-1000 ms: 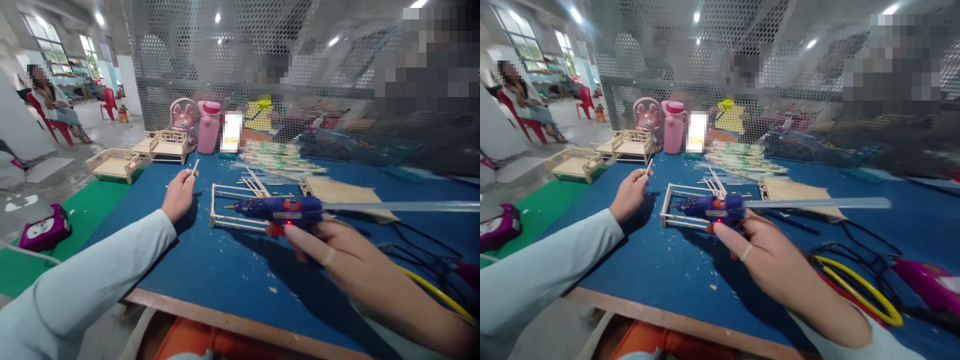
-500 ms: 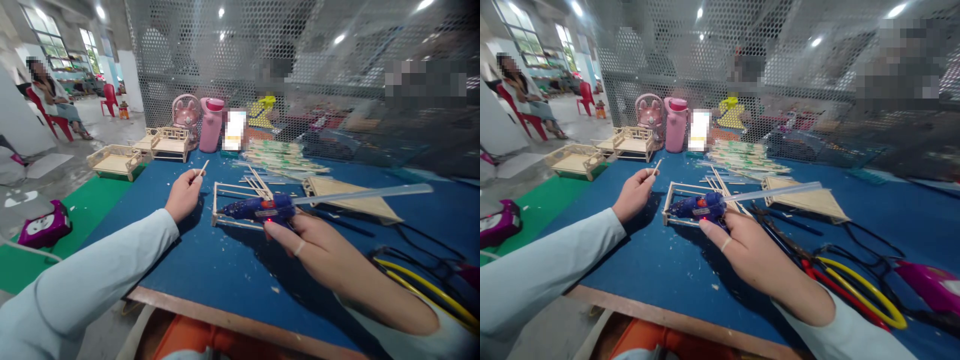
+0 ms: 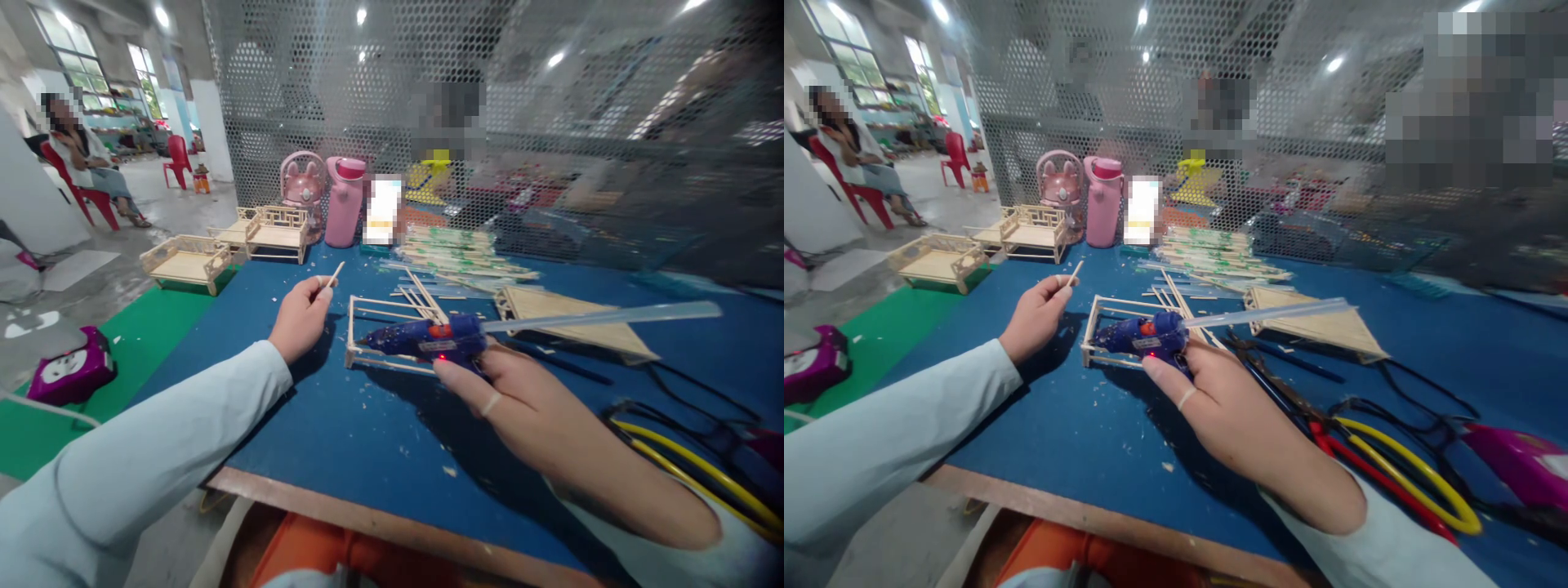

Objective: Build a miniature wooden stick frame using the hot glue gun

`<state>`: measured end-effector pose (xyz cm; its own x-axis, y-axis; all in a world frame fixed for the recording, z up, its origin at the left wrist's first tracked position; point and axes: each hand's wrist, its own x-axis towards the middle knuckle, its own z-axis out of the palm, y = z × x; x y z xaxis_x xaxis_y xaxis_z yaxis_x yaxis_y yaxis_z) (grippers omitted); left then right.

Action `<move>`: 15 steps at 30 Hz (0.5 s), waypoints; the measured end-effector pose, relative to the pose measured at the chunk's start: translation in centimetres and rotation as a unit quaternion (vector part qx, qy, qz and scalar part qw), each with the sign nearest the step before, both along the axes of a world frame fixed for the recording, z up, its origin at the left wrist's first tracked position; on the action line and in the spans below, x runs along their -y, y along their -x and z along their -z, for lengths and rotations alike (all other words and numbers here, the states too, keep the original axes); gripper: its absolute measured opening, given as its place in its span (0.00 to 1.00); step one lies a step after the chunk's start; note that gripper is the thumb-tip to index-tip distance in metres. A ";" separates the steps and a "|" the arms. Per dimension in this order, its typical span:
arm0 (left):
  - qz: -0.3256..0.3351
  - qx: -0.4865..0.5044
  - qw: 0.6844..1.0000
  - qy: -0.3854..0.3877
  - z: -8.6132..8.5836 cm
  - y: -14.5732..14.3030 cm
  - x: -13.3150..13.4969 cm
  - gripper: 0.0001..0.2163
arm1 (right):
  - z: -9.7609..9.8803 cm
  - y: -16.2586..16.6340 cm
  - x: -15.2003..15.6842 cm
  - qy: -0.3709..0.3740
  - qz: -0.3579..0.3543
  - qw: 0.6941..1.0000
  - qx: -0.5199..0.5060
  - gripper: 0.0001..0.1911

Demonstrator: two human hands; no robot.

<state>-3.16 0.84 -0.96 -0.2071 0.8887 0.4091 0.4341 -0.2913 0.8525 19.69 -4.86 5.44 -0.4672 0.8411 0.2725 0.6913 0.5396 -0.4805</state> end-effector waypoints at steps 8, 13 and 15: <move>0.009 0.007 1.000 -0.004 0.3 0.1 -0.1 0.11 | 0.8 -0.3 0.1 -0.041 -0.038 0.998 0.022 0.17; 0.012 -0.002 1.000 -0.015 0.6 0.1 -0.2 0.12 | 1.0 -2.4 -0.2 -0.157 0.012 0.988 -0.007 0.19; 0.012 -0.007 1.000 -0.014 0.5 0.1 0.0 0.13 | 0.7 -4.4 -1.1 -0.184 0.068 0.980 -0.021 0.21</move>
